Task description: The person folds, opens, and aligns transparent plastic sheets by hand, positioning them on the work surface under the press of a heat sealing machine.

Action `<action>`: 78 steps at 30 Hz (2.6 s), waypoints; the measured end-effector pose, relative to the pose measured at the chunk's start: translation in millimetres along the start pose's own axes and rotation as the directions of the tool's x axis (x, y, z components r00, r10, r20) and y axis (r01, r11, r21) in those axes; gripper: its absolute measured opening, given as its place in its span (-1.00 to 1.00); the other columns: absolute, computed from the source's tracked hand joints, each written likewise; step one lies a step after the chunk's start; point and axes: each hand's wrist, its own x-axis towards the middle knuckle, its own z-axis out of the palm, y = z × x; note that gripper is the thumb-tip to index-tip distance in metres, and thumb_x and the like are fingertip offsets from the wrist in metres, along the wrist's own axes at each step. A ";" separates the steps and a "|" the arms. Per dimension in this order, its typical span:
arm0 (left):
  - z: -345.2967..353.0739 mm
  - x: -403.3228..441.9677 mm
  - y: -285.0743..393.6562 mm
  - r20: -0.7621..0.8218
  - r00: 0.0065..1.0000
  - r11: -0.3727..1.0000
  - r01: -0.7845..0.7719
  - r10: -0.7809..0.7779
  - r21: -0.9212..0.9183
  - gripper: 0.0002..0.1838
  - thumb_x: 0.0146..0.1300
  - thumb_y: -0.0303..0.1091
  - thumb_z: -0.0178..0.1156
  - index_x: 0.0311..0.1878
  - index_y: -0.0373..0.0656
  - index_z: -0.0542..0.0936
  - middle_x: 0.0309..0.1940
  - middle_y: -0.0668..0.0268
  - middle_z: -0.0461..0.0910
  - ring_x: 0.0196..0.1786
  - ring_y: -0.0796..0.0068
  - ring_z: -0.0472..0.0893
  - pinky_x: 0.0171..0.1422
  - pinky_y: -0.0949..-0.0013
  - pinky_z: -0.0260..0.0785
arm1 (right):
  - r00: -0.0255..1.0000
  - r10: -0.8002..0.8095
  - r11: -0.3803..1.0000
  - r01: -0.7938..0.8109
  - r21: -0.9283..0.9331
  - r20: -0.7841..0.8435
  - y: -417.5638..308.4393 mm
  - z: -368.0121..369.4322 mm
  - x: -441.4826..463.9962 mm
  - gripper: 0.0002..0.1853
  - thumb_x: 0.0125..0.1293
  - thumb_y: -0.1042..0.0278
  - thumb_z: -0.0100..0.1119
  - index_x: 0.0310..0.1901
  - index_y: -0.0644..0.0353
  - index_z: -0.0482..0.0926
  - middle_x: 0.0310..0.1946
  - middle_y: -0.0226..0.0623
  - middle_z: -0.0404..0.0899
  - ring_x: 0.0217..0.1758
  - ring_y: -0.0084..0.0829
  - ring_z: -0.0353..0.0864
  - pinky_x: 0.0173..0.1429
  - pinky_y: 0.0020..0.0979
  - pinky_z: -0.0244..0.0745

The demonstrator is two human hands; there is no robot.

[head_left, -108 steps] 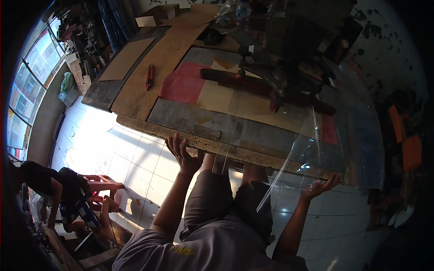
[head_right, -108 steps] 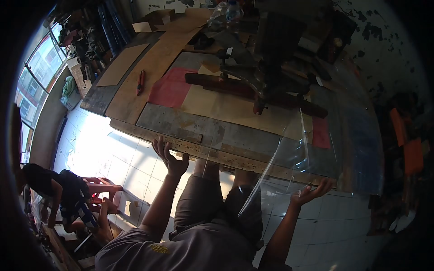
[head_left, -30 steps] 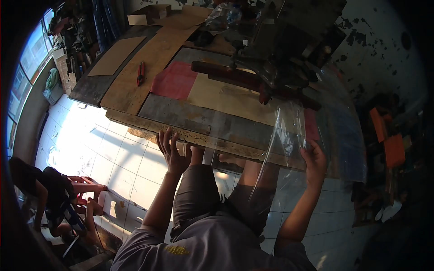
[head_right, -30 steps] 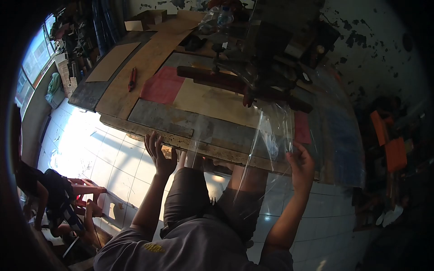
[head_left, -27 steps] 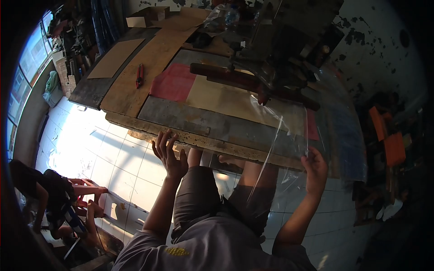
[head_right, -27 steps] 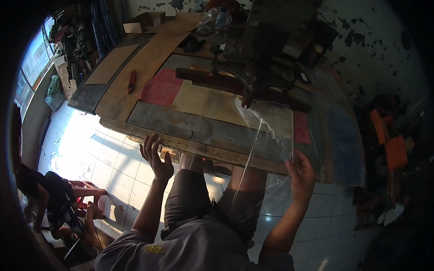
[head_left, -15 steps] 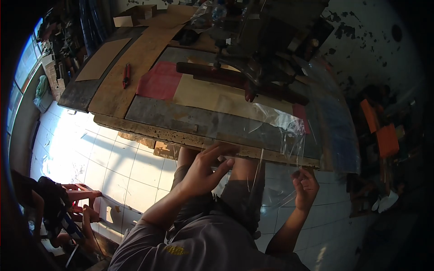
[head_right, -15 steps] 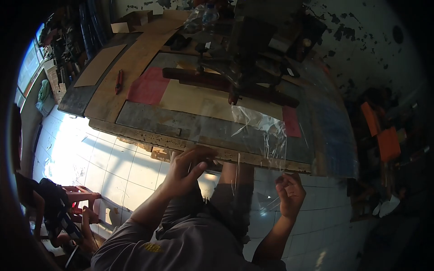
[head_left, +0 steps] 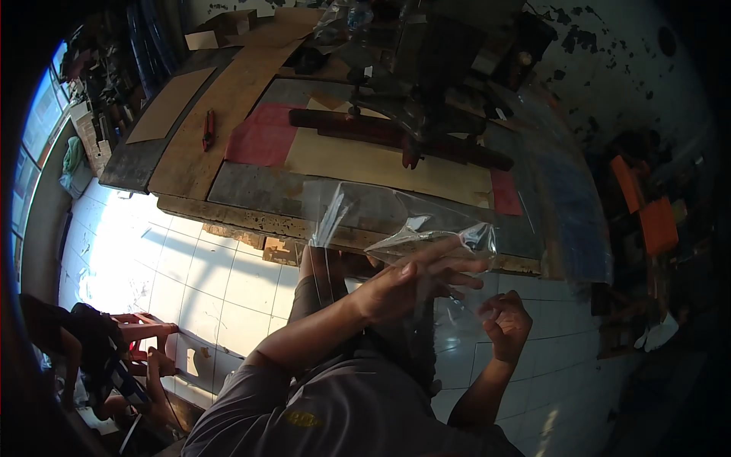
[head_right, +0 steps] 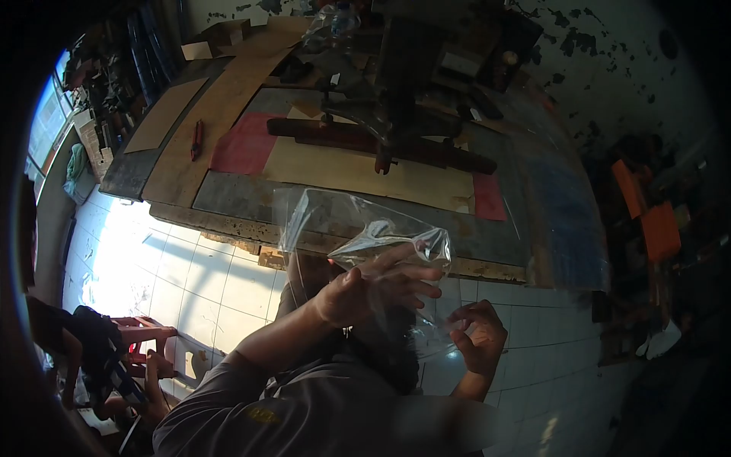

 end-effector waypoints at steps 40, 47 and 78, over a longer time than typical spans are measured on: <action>44.6 -61.4 123.9 -0.214 0.929 0.765 -0.103 0.303 0.635 -0.31 0.54 -0.07 0.18 0.49 -0.47 0.43 0.42 -0.26 0.50 0.46 -0.16 0.55 0.57 -0.03 0.35 | 0.850 0.148 0.982 -0.066 -0.178 0.505 11.9 40.9 11.3 0.11 0.00 0.36 0.61 0.64 0.03 0.27 0.09 -0.28 0.67 -0.09 -0.45 0.55 0.05 -0.33 0.52; 46.4 -73.9 155.2 -0.304 0.949 0.177 0.286 0.087 0.942 -0.64 0.35 -0.43 0.45 0.20 -0.17 0.74 0.07 0.17 0.80 0.16 0.29 0.79 0.23 0.21 0.61 | 0.874 0.233 0.943 -0.097 -0.317 0.425 -2.4 26.0 14.3 0.06 -0.02 0.34 0.61 0.60 0.08 0.34 0.04 -0.30 0.64 -0.18 -0.47 0.47 -0.09 -0.38 0.46; 34.8 -39.1 73.9 0.436 0.800 -0.658 -0.070 0.413 0.750 -0.65 0.14 -0.33 0.41 0.04 -0.07 0.72 -0.10 0.34 0.75 -0.18 0.48 0.76 -0.27 0.39 0.54 | 0.943 -0.305 0.896 0.333 -0.294 0.135 -75.9 84.3 73.2 -0.22 0.31 -0.29 0.43 0.29 0.27 0.62 0.28 -0.04 0.61 0.48 -0.04 0.53 0.49 -0.05 0.46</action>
